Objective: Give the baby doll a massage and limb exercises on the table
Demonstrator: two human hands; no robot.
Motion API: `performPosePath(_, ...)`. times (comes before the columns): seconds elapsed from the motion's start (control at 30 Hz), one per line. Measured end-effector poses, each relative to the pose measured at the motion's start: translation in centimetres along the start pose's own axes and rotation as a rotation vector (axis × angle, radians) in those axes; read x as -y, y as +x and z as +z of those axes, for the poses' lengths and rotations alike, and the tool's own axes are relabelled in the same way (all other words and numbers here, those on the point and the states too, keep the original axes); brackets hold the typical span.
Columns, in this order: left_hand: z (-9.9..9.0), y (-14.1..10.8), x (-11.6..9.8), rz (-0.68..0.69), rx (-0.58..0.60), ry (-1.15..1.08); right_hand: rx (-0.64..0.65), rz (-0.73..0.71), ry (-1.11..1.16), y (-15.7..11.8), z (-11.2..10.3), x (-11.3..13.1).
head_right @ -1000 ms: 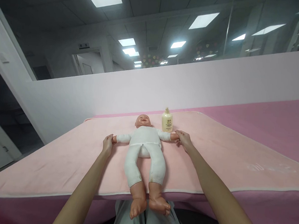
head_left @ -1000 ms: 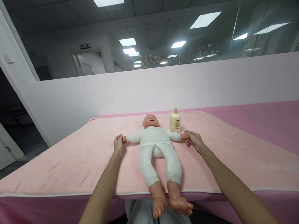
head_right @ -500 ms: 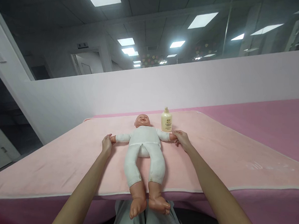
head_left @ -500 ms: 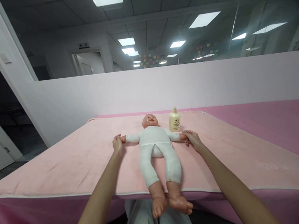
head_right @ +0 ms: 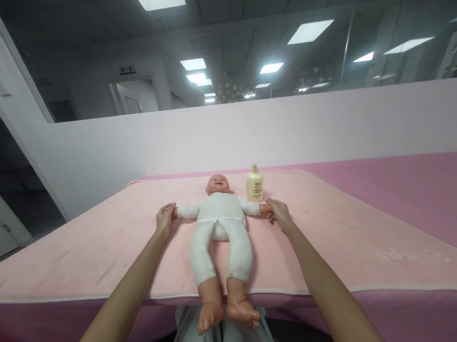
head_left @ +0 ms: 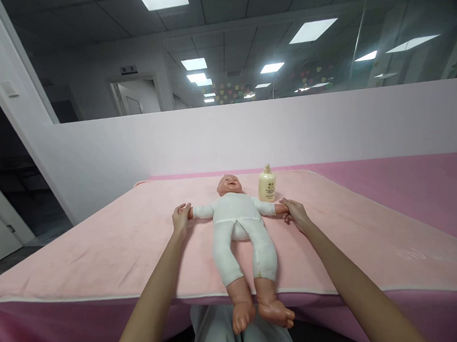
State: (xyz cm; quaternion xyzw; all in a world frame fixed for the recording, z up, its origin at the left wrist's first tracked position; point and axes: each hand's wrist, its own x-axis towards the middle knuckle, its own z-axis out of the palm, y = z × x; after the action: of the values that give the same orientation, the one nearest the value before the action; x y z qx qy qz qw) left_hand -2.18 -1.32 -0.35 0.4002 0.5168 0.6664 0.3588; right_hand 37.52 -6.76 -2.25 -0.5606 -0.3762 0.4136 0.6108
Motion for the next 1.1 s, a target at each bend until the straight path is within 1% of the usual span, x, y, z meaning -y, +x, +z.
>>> performPosePath(0.13, -0.1, 0.4, 0.4, 0.001, -0.007, 0.003, 0.042, -0.027, 0.005, 0.1, 0.0, -0.1)
performPosePath(0.23, -0.2, 0.7, 0.6, -0.003, -0.020, 0.008, 0.060, -0.021, -0.009, 0.3, -0.2, -0.4)
performPosePath(0.47, -0.2, 0.3, 0.5, 0.023, -0.025, 0.058, 0.006, 0.005, -0.023, -0.1, -0.1, 0.1)
performPosePath(0.6, 0.0, 0.0, 0.0, -0.032, -0.015, -0.031, -0.015, 0.016, -0.001, -0.4, 0.1, 0.5)
performPosePath(0.73, 0.1, -0.2, -0.5, -0.069, 0.013, -0.115, -0.002, 0.054, 0.068, -0.1, 0.1, 0.6)
performPosePath(0.8, 0.1, -0.3, -0.6, -0.079, 0.008, -0.143, -0.004, 0.072, 0.091, 0.1, 0.0, 0.5)
performPosePath(0.97, 0.3, -0.3, -0.7, -0.121, -0.033, -0.143, -0.011, 0.090, 0.035, 0.2, 0.1, 0.4)
performPosePath(1.1, 0.4, -0.3, -0.6, -0.133, -0.025, -0.134, 0.000, 0.037, 0.016, -0.1, 0.1, 0.3)
